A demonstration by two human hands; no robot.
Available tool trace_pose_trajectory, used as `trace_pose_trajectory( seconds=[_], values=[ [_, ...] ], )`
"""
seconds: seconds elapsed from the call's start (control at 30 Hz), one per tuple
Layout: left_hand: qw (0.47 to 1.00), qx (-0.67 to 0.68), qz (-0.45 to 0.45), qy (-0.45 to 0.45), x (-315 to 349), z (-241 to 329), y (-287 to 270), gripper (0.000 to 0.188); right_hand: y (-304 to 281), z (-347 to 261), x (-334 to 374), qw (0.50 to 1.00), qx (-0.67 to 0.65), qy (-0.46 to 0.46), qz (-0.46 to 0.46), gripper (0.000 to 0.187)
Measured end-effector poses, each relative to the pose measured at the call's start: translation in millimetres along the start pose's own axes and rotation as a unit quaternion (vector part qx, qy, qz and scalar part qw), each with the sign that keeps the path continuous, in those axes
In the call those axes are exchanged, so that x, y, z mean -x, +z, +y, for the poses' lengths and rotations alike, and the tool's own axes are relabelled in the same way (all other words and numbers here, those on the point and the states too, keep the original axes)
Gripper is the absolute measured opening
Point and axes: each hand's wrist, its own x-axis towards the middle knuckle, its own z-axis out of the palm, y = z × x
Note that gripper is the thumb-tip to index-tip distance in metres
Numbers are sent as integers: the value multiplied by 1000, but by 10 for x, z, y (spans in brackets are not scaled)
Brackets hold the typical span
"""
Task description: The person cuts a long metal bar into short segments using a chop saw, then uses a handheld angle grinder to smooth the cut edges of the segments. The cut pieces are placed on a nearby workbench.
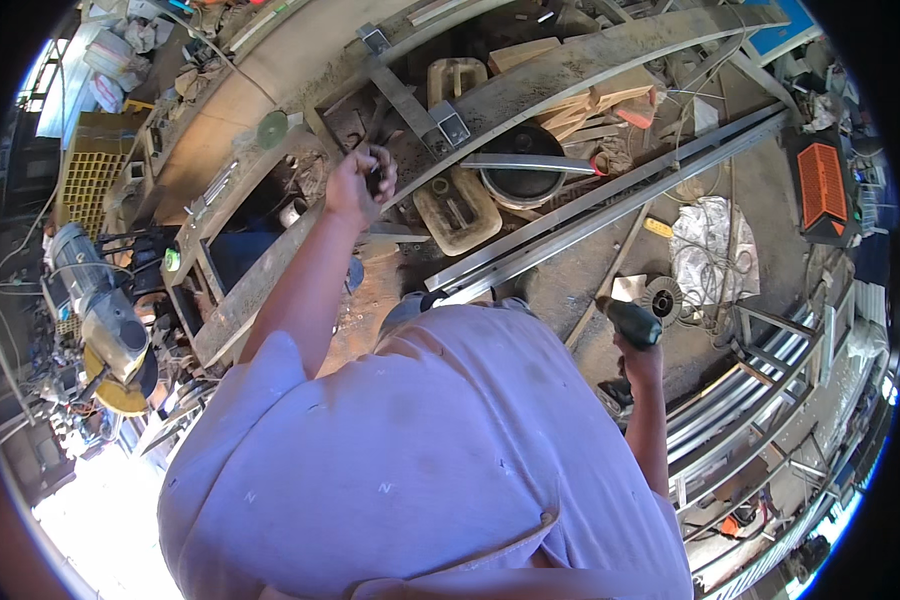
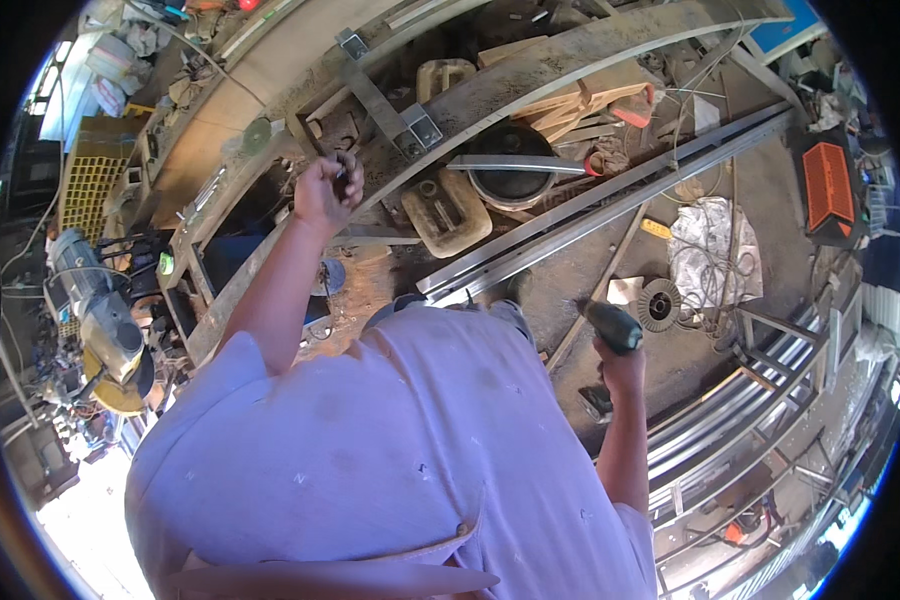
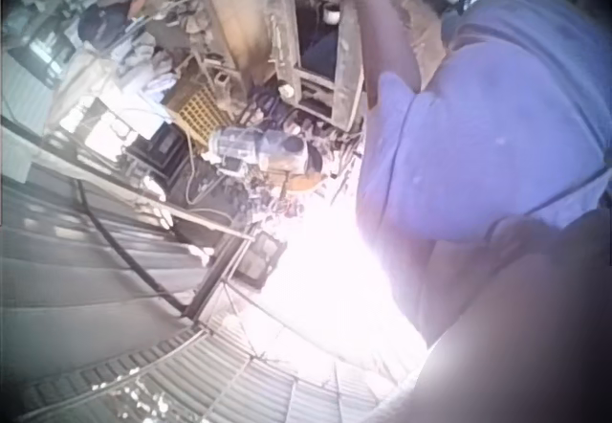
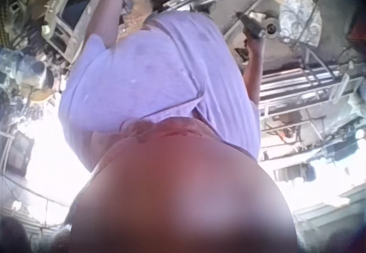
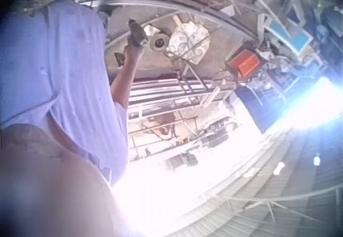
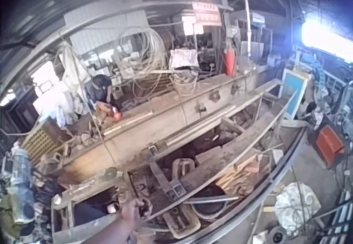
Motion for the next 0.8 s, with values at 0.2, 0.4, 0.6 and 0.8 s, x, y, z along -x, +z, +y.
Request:
trace_pose_trajectory(
  seconds=[0.2,0.4,0.6,0.8],
  values=[
    [988,-144,-6,-57,525,-58,-580,17,740,-1145,375,993,-8,-105,-49,24],
    [948,-311,1,-69,1130,-295,-1064,14,1477,-2276,386,969,53,-222,-91,27],
    [926,-375,45,5,1564,-547,-1523,20,1916,-3011,288,943,153,-258,-144,35],
    [918,-382,109,-6,1778,-674,-1741,22,2072,-3153,172,939,162,-263,-155,30]
  ],
)
